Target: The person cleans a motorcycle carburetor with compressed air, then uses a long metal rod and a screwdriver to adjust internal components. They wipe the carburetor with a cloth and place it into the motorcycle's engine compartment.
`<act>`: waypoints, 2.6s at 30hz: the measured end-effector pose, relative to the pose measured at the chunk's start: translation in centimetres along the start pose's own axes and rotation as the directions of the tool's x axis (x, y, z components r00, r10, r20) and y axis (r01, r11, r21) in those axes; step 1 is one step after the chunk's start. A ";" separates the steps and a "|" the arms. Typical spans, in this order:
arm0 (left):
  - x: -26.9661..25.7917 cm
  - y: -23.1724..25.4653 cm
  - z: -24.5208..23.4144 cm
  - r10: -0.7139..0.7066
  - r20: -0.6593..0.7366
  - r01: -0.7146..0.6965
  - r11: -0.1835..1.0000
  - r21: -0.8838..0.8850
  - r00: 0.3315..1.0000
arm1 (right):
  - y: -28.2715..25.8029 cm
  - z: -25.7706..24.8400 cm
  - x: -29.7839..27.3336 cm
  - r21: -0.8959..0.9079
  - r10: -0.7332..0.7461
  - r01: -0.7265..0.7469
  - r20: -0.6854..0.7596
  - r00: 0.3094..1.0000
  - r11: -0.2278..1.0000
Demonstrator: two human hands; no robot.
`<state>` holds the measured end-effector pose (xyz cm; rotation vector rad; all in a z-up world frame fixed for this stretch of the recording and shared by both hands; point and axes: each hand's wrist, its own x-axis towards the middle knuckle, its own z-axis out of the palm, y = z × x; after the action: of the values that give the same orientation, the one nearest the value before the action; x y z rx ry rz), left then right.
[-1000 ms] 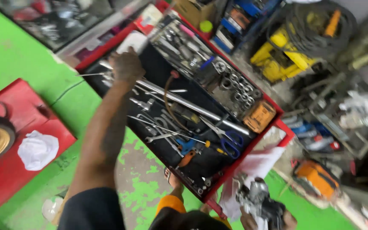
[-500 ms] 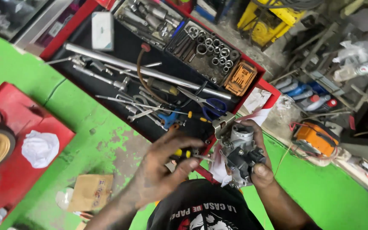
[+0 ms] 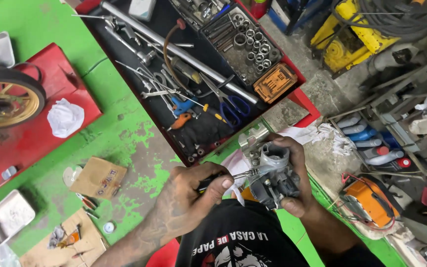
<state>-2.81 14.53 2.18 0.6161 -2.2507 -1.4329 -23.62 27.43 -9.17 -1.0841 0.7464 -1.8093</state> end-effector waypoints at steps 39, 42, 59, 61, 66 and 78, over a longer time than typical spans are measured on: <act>-2.6 1.6 2.2 -0.173 -0.066 0.167 0.982 -0.083 0.983 | -2.1 -1.6 2.8 -0.003 0.146 -0.153 0.316 0.937 0.988; -2.6 1.3 1.5 -0.470 0.294 0.538 0.561 -0.629 0.833 | -2.1 -1.7 2.6 -0.105 0.098 -0.069 0.302 0.948 0.992; -3.2 1.1 1.2 -0.412 0.306 0.509 0.617 -0.600 0.859 | -1.8 -1.5 2.6 -0.131 0.059 -0.019 0.313 0.948 0.991; -3.2 2.2 1.7 -0.331 0.183 0.374 0.872 -0.315 0.926 | -1.8 -1.7 2.5 -0.098 0.089 -0.061 0.311 0.946 0.993; -3.6 1.2 3.3 0.511 0.106 -0.254 0.230 0.939 0.853 | -3.0 -1.7 2.6 -0.096 0.205 -0.185 0.276 0.939 0.978; -3.6 3.1 2.1 -0.375 0.263 0.451 0.617 -0.645 0.889 | -3.8 -1.1 1.7 -0.066 0.057 -0.039 0.300 0.952 0.997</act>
<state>-1.42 19.25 3.87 0.8329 -1.4506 -2.4125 -26.41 27.64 -5.96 -1.3331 0.6379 -1.5414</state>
